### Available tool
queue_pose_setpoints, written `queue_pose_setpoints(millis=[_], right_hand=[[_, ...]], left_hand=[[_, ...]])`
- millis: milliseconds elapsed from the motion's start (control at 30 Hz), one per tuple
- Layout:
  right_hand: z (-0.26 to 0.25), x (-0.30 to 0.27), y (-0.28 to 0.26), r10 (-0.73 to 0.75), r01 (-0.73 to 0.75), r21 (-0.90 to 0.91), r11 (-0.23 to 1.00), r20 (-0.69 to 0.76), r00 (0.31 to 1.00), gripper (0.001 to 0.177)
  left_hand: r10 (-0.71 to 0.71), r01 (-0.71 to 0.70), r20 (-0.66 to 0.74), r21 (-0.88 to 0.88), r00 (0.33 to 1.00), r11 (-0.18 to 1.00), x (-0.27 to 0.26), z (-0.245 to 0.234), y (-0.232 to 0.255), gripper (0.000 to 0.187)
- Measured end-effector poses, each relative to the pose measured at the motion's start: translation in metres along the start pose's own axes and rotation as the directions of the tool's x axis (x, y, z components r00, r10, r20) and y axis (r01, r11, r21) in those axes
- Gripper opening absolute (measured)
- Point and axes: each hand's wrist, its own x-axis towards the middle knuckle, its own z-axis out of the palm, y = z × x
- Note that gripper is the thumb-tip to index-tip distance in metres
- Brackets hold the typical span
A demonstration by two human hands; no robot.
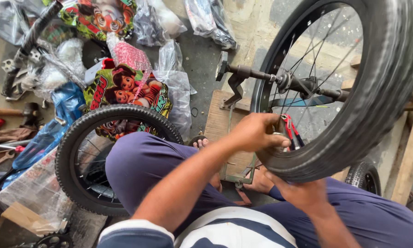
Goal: The person sits on the floor and works on a bicycle wheel mounted on a truing stand. They use a red spoke wrench to tighten and adjust the spokes, spinning the wheel periodically to check alignment. The person also uses pliers to manipulate parts of the wheel hub and axle.
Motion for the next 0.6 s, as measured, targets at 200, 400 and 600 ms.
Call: queue_pose_setpoints(millis=[200,400,600], right_hand=[[-0.009,0.004,-0.006,-0.121,0.120,-0.146,0.982,-0.002,0.993,0.033],[-0.050,-0.006,0.013,0.060,-0.057,-0.029,0.998,0.113,0.992,0.038],[-0.011,0.022,0.100,0.419,-0.490,0.484,0.725,0.254,0.872,0.035]], left_hand=[[0.204,-0.195,-0.097,0.091,0.974,0.977,0.000,0.003,0.007,0.047],[0.367,0.036,0.350,-0.764,0.862,0.644,0.001,-0.014,-0.014,0.043],[0.061,0.023,-0.234,0.342,0.970,0.939,0.001,0.014,-0.007,0.045]])
